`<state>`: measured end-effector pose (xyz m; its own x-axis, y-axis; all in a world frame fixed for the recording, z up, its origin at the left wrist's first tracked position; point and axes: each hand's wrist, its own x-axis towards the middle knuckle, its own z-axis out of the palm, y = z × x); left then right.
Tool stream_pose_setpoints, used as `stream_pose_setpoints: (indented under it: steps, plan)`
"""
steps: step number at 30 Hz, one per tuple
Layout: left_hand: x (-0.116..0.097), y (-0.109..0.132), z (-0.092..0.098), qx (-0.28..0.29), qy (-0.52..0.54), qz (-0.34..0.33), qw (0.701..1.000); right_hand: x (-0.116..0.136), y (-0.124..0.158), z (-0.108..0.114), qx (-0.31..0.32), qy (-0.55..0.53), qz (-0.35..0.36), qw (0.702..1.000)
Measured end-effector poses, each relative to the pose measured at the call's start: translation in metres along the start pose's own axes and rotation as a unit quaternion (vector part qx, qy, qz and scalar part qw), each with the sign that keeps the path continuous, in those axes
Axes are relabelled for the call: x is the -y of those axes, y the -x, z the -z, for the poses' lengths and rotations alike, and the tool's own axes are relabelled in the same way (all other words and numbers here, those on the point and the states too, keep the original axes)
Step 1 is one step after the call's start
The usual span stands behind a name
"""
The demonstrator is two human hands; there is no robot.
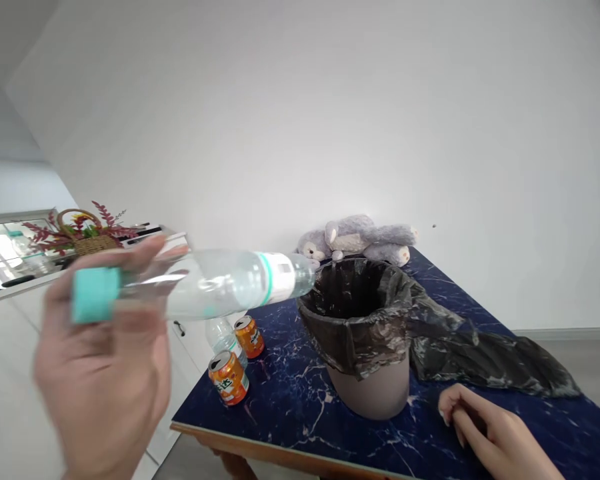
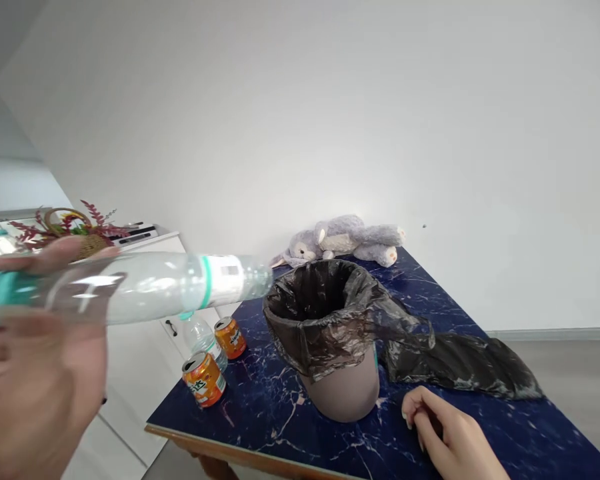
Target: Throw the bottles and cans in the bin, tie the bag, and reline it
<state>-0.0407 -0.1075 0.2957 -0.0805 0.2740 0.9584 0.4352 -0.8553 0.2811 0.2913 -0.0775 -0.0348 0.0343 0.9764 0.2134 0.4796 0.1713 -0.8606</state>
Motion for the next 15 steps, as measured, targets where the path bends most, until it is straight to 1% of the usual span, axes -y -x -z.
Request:
stream_pose_setpoints:
  steps: [2, 4, 7, 9, 11, 15]
  plan:
    - [0.000, 0.000, -0.033, 0.043, 0.061, -0.006, 0.997, 0.005, 0.000, 0.000, 0.000, -0.014, 0.006, 1.000]
    - [0.005, 0.003, -0.059, 0.108, 0.090, 0.010, 0.990, 0.010, -0.001, 0.000, -0.001, -0.030, 0.012, 0.999]
    - [0.019, 0.010, -0.086, 0.205, 0.085, 0.065, 0.973, 0.014, -0.004, 0.001, 0.004, -0.051, 0.017, 0.999]
    - [0.029, 0.014, -0.096, 0.261, 0.068, 0.100, 0.958, 0.015, -0.006, 0.001, 0.013, -0.060, 0.015, 0.998]
    - [0.039, 0.017, -0.101, 0.307, 0.042, 0.123, 0.943, 0.015, -0.007, 0.001, 0.018, -0.068, 0.012, 0.997]
    - [0.053, 0.020, -0.100, 0.375, -0.049, 0.148, 0.914, 0.013, -0.010, 0.001, 0.031, -0.081, 0.001, 0.996]
